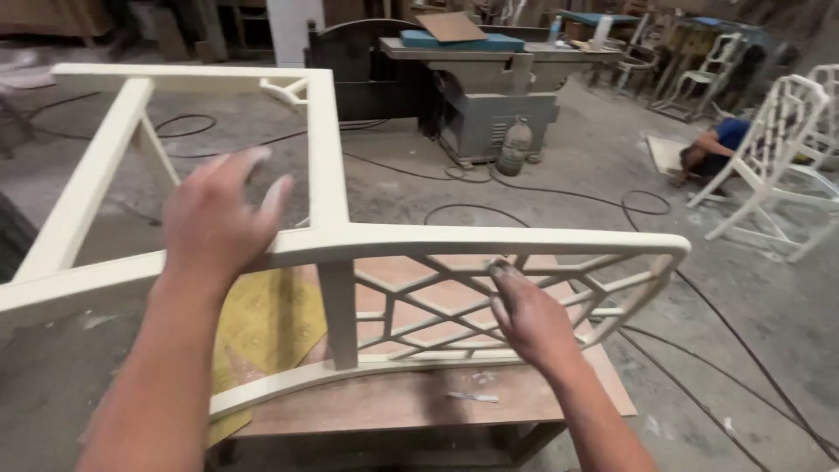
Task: The person sands the frame of a white wooden chair using a sanding block, focusing on the lattice backrest and curved edges. The person repositions the chair to access different sections and continues sanding until the end of the clip.
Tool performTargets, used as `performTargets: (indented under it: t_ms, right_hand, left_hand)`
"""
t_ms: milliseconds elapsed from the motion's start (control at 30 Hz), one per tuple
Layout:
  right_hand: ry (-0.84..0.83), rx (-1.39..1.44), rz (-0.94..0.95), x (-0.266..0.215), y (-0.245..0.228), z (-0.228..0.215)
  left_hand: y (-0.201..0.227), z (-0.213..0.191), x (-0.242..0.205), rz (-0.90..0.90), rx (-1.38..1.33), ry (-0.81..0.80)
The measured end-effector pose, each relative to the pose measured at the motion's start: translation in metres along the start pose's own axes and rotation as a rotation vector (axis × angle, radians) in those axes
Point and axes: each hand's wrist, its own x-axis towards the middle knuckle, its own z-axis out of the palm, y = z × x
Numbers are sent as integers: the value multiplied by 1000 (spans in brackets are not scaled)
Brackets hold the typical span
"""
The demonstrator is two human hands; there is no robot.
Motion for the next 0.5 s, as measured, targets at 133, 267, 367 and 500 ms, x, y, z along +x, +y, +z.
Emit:
performTargets:
  t_ms: [133, 267, 367, 500]
  right_hand:
    - [-85, -43, 164, 36, -12, 21]
    - [-103, 17, 81, 40, -39, 35]
    - [-112, 43, 113, 17, -32, 9]
    - [-51, -17, 193, 29, -14, 58]
  left_hand:
    - [15, 10, 35, -436, 117, -560]
    - [31, 2, 41, -709, -11, -861]
    - [17, 19, 33, -713, -29, -858]
    - [17, 15, 33, -687, -16, -881]
